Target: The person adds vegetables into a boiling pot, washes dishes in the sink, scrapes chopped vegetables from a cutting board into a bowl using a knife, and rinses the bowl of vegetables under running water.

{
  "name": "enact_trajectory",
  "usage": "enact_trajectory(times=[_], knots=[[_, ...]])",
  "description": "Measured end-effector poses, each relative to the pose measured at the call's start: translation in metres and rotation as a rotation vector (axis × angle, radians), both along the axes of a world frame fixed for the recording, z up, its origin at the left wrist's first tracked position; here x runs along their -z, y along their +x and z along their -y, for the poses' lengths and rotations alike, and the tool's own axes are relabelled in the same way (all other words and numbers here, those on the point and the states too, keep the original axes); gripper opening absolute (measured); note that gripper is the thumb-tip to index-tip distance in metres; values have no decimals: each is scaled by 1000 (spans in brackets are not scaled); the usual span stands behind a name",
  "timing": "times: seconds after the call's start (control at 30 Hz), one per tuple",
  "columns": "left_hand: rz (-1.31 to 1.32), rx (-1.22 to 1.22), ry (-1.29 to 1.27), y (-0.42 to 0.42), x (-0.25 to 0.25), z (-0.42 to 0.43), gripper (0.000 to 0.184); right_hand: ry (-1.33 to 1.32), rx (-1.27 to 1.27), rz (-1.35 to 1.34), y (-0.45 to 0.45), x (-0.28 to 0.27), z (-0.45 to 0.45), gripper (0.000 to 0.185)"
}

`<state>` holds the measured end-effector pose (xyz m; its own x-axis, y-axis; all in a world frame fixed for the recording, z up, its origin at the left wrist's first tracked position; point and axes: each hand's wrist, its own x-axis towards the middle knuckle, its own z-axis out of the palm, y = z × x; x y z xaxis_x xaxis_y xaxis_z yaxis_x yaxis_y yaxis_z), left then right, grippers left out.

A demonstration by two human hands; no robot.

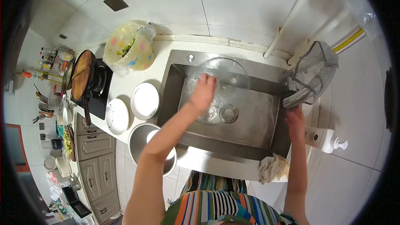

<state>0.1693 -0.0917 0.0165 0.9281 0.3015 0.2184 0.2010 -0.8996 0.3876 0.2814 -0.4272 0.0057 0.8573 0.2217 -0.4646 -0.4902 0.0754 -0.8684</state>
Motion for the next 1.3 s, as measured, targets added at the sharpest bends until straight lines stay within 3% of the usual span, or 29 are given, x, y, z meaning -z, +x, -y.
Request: enact_trajectory(times=[0.1,0.23,0.4,0.5,0.57,0.63,0.7,0.77,0.8,0.87,0.9,0.93,1.0,1.03,1.07,1.1,1.13,1.2,1.23,1.3], knots=[[-16,-28,159,7,6,-56,19,-22,19,-136,-34,19,21,42],[-205,-202,191,15,57,-128,19,1,39,-182,-64,31,41,38],[-333,-392,155,12,62,-148,21,-60,86,-234,-73,32,55,35],[-296,-455,71,11,53,-143,26,-89,92,-240,-73,26,52,34],[-266,-480,118,13,74,-151,29,-106,100,-246,-69,29,48,34],[-251,-509,166,-1,75,-148,33,-147,-14,-88,-54,46,47,35],[36,-332,50,-32,22,-106,37,-538,-123,345,-26,44,34,37],[47,-270,-81,-96,-36,-65,40,-1070,-159,1198,5,5,3,40],[54,-345,23,-137,-52,-49,39,-1025,-205,1134,23,-13,-7,45],[-67,-578,234,-237,-62,-34,44,-1234,-289,1201,62,-2,-4,42],[-186,-777,340,-289,-48,-26,47,-1373,-338,1413,89,6,6,40],[-248,-818,330,-327,-37,-16,47,-1476,-411,1637,105,20,8,40],[-661,-1267,-143,-408,-15,14,58,-1647,-835,804,112,8,-5,22],[-480,-1402,-742,-441,10,19,67,-1628,-882,825,104,13,-6,22],[-53,-1363,-1444,-414,-27,37,67,-1658,-815,1001,96,11,-2,21],[239,-1289,-1766,-410,-18,42,55,-1682,-703,1184,98,8,-8,21],[307,-1225,-1693,-401,-5,46,48,-1674,-693,1202,101,5,-17,21],[349,-1174,-1629,-392,-2,50,42,-1658,-874,821,95,-2,-14,31],[278,-1206,-1540,-382,-8,47,39,-1665,-872,828,98,1,-10,31],[215,-1218,-1454,-355,-28,45,36,-1633,-801,1205,104,19,-2,28]])
